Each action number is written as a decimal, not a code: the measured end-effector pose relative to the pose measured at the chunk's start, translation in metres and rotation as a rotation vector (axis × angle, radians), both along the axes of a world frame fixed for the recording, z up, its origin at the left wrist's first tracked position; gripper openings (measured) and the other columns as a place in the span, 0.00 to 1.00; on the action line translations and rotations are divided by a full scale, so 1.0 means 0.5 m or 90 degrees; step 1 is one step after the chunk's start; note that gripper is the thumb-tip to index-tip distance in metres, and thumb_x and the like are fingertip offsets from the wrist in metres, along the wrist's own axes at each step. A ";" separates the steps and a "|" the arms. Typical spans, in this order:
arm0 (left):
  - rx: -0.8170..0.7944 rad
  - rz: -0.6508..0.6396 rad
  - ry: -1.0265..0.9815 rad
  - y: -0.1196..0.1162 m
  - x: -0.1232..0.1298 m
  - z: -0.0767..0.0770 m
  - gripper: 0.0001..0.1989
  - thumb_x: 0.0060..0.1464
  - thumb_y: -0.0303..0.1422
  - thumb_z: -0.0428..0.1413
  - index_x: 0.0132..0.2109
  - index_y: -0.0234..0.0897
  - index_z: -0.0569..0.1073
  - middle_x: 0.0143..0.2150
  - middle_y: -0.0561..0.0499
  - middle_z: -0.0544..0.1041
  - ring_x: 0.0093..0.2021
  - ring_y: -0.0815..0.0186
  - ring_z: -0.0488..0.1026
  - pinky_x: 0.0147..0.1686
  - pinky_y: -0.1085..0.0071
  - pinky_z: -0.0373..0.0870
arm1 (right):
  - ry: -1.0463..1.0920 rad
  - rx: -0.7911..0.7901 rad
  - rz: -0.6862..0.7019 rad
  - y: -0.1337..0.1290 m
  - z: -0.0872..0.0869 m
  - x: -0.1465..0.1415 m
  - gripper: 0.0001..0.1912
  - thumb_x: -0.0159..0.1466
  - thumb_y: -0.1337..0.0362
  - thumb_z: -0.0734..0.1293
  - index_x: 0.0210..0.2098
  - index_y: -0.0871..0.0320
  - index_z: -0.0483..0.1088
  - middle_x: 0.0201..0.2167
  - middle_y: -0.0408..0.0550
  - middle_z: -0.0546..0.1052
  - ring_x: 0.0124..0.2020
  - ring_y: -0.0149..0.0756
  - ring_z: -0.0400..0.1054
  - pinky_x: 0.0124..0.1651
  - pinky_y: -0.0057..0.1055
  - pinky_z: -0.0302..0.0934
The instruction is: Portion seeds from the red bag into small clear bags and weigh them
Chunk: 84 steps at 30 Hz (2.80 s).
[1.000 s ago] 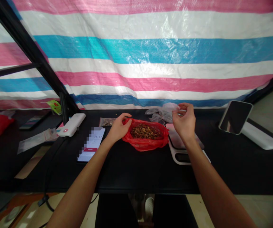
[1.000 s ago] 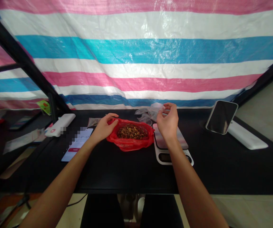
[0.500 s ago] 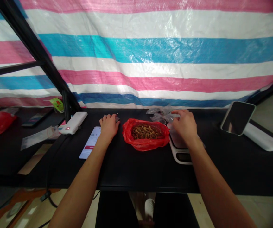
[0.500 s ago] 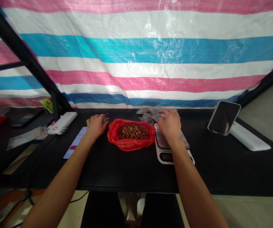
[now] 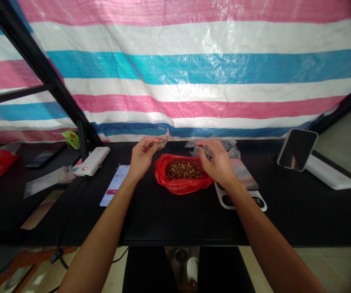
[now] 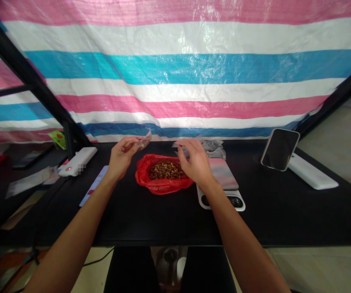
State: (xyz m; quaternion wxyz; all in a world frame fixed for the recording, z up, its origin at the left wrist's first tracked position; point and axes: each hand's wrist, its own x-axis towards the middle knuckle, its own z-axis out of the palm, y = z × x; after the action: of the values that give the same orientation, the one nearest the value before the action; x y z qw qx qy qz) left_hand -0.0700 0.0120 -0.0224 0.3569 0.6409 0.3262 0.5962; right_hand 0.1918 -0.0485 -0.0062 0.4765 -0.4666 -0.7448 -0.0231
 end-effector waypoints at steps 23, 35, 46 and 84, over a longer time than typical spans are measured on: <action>-0.259 -0.106 -0.056 -0.031 0.045 0.000 0.16 0.59 0.40 0.61 0.51 0.39 0.72 0.41 0.49 0.81 0.37 0.64 0.79 0.35 0.67 0.80 | 0.182 -0.251 0.153 -0.025 -0.017 -0.067 0.08 0.69 0.58 0.66 0.41 0.53 0.76 0.36 0.45 0.79 0.34 0.38 0.73 0.38 0.35 0.67; 0.014 -0.090 0.264 -0.079 0.048 0.020 0.12 0.65 0.42 0.57 0.40 0.38 0.74 0.32 0.54 0.73 0.33 0.68 0.69 0.36 0.72 0.67 | 0.015 -0.121 0.133 -0.024 -0.016 -0.063 0.04 0.70 0.65 0.66 0.39 0.53 0.74 0.33 0.44 0.74 0.34 0.37 0.69 0.41 0.34 0.61; -0.004 -0.171 0.351 -0.098 0.065 0.015 0.08 0.66 0.31 0.52 0.35 0.38 0.67 0.31 0.56 0.70 0.31 0.70 0.67 0.34 0.73 0.64 | -0.101 -0.128 0.099 -0.031 -0.020 -0.074 0.08 0.61 0.70 0.69 0.29 0.54 0.65 0.27 0.37 0.69 0.28 0.31 0.62 0.39 0.33 0.51; 0.075 -0.015 0.499 -0.097 0.060 0.016 0.11 0.59 0.30 0.55 0.48 0.40 0.64 0.47 0.46 0.75 0.46 0.56 0.75 0.47 0.58 0.71 | 0.250 -0.295 0.156 -0.004 -0.048 -0.058 0.26 0.70 0.61 0.65 0.66 0.50 0.58 0.46 0.48 0.81 0.46 0.42 0.79 0.53 0.43 0.73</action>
State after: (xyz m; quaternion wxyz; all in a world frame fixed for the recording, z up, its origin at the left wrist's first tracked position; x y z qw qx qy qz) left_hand -0.0402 -0.0365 -0.0146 0.1748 0.8429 0.3956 0.3202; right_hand 0.1629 -0.0507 -0.0301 0.4913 -0.4651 -0.6746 0.2952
